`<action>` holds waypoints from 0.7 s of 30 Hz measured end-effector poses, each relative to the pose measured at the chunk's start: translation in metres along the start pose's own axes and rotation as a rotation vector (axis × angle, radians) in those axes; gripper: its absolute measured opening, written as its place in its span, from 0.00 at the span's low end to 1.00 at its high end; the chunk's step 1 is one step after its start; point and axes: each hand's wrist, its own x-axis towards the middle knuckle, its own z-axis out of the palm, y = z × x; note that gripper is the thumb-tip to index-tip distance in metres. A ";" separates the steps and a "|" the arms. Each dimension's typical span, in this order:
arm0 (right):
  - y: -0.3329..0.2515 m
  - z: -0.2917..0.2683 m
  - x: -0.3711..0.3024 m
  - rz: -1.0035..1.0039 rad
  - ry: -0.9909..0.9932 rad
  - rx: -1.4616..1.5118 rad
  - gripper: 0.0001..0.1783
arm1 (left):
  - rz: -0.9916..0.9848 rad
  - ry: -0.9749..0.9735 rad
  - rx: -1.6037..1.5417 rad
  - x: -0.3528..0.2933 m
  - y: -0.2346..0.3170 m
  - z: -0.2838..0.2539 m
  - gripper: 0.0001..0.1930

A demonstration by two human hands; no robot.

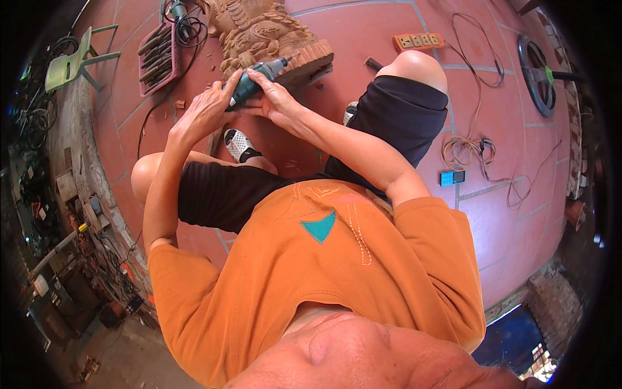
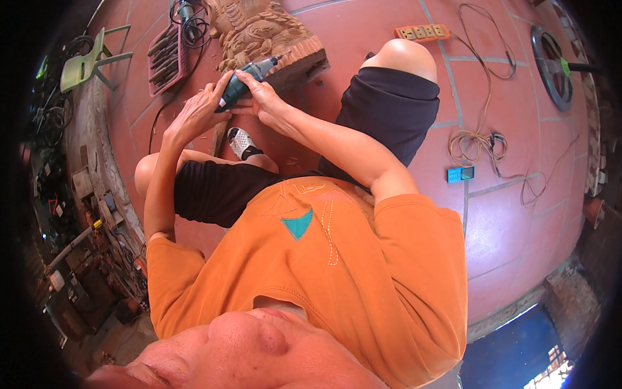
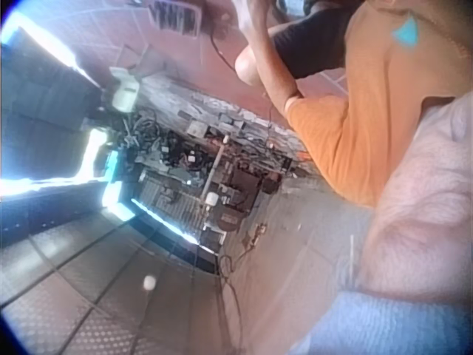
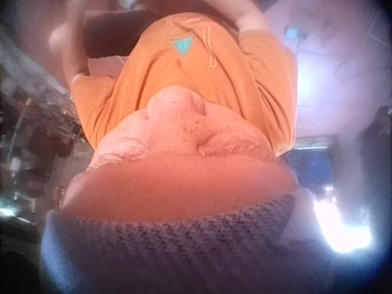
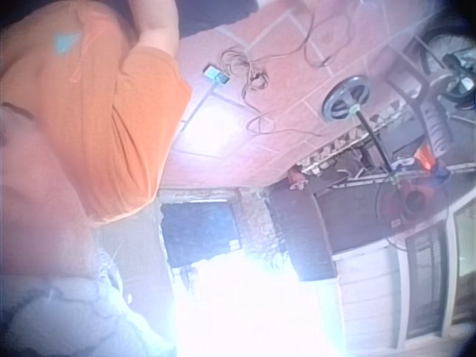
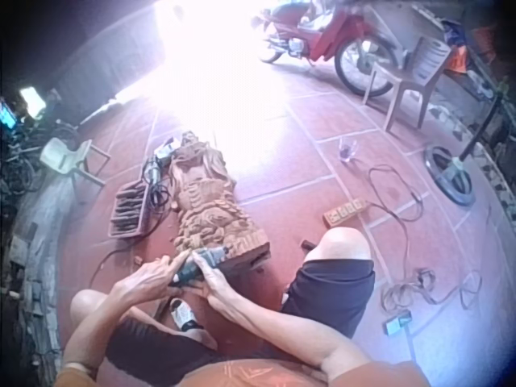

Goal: The person sits on the floor and uses a handheld rotary carving tool to shape and detail a wooden sculpture. The person holds the tool with both hands and moves it along the surface of the wood, removing material to refine the carved features.

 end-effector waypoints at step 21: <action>0.006 -0.002 -0.020 0.041 0.021 0.007 0.22 | 0.041 -0.040 -0.060 -0.009 0.006 0.001 0.48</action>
